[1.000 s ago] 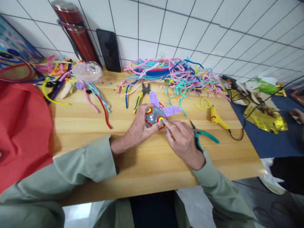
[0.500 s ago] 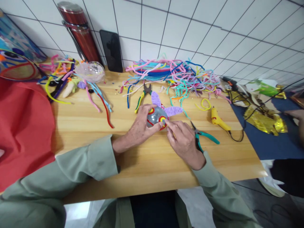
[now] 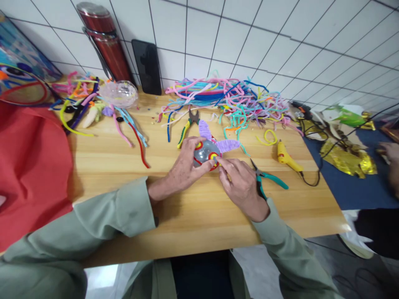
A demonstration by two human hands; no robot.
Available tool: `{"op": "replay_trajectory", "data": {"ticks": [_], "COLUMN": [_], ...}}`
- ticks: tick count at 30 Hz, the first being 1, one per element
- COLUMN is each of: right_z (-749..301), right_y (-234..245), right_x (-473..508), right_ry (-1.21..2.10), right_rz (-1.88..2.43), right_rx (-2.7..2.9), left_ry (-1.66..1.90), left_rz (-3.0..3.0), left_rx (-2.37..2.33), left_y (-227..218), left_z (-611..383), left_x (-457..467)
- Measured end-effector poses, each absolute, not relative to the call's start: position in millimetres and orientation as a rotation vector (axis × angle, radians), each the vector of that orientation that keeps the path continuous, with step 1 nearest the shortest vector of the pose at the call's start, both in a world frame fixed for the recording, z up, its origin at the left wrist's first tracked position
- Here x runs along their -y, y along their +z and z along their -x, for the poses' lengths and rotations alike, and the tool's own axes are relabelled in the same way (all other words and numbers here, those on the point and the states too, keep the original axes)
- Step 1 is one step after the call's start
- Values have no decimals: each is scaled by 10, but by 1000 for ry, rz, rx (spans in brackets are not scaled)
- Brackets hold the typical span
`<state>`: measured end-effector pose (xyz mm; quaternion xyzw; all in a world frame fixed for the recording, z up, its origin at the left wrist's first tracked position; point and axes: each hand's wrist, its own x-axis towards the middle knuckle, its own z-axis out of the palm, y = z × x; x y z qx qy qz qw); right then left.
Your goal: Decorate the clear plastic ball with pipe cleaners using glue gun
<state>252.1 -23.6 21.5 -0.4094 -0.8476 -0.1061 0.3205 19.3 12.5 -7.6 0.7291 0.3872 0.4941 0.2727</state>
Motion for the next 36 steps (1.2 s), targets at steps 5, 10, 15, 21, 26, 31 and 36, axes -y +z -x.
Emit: {"op": "replay_trajectory", "data": {"ticks": [5, 10, 15, 21, 26, 31, 36], "right_z": [-2515, -2504, -2510, -2509, -2526, -2526, -2508], "right_y": [216, 231, 238, 254, 229, 223, 245], "right_x": [244, 252, 261, 263, 259, 255, 251], "right_ry": [-288, -241, -252, -266, -172, -150, -145], "right_rz": [1101, 1089, 1106, 1077, 1078, 1089, 1059], "right_rx": [2231, 2230, 2242, 2239, 2247, 2234, 2219], "left_ry": [1316, 1348, 1344, 1335, 1301, 1298, 1299], "left_rz": [-1945, -1942, -1934, -1933, -1935, -1927, -1927], "left_rx": [-1048, -1042, -1050, -1037, -1041, -1038, -1033], "left_y": [-86, -88, -94, -79, -73, -83, -81], "left_z": [-197, -209, -211, -201, -193, -199, -198], "left_x": [-126, -127, -127, -124, -123, -122, -118]}}
